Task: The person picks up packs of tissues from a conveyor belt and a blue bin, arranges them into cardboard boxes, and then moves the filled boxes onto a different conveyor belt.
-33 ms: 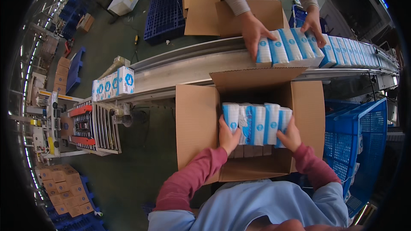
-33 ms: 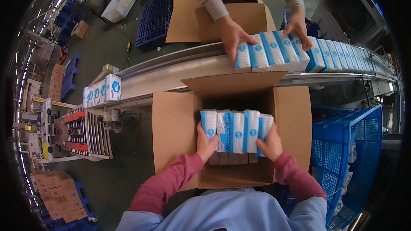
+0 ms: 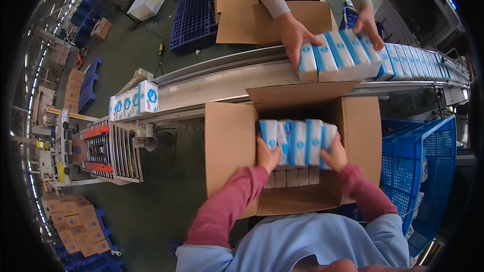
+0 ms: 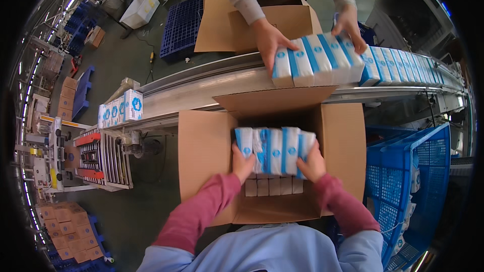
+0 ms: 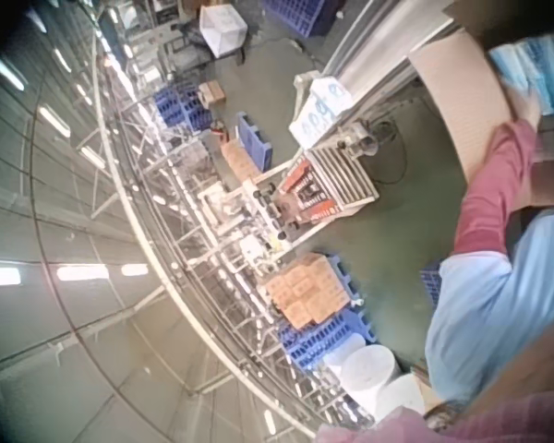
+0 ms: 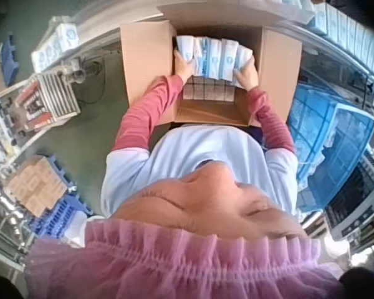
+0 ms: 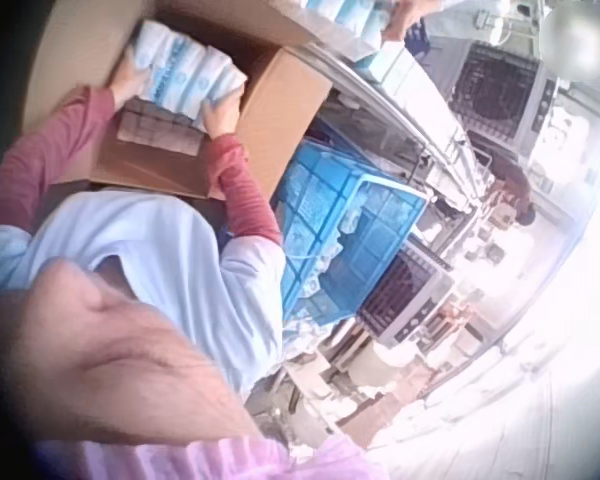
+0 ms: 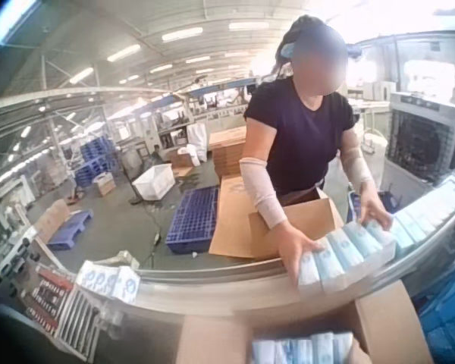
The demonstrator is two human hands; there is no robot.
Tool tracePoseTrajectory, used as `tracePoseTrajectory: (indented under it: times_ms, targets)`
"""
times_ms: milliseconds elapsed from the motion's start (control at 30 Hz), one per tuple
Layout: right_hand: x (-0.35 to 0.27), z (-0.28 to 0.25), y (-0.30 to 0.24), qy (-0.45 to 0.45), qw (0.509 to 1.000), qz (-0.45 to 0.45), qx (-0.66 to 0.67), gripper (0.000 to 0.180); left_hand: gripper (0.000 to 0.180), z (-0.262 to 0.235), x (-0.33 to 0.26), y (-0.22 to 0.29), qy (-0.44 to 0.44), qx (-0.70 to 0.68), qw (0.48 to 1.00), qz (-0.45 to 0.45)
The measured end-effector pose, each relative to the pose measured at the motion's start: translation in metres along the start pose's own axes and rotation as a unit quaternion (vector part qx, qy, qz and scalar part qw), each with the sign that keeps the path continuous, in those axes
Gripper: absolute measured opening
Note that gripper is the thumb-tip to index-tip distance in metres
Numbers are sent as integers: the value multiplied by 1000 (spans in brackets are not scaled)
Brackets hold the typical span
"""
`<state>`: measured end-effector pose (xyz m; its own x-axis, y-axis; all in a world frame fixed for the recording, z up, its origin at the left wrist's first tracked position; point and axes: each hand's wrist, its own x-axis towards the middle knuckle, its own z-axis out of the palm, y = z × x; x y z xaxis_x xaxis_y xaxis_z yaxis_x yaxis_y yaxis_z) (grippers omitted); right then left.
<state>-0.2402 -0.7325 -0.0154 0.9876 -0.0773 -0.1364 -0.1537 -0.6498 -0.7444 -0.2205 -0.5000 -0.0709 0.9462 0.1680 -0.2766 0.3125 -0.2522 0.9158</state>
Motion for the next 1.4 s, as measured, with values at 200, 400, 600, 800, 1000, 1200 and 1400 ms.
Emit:
tracePoseTrajectory:
  times_ms: [200, 400, 600, 800, 1000, 1200, 1400]
  targets:
    - [108, 121, 119, 97, 982, 141, -76, 72, 58, 70, 60, -56, 115, 292, 949, -13]
    - [94, 123, 101, 92, 750, -270, -597, 59, 50, 55, 61, -71, 20, 592, 764, 257]
    - [109, 99, 55, -207, 920, -13, -332, 65, 50, 68, 88, -73, -53, 462, 882, 77]
    - [205, 129, 113, -236, 953, -34, -185, 64, 46, 101, 185, -129, -123, 403, 895, 145]
    - [156, 143, 96, -191, 950, 124, -215, 58, 33, 80, 113, -57, 25, 436, 897, 73]
    - [85, 136, 51, -91, 928, -78, -353, 67, 63, 70, 46, -86, -34, 487, 871, 56]
    - [81, 187, 96, -52, 888, -175, -421, 55, 60, 124, 136, -173, -361, 551, 752, -42]
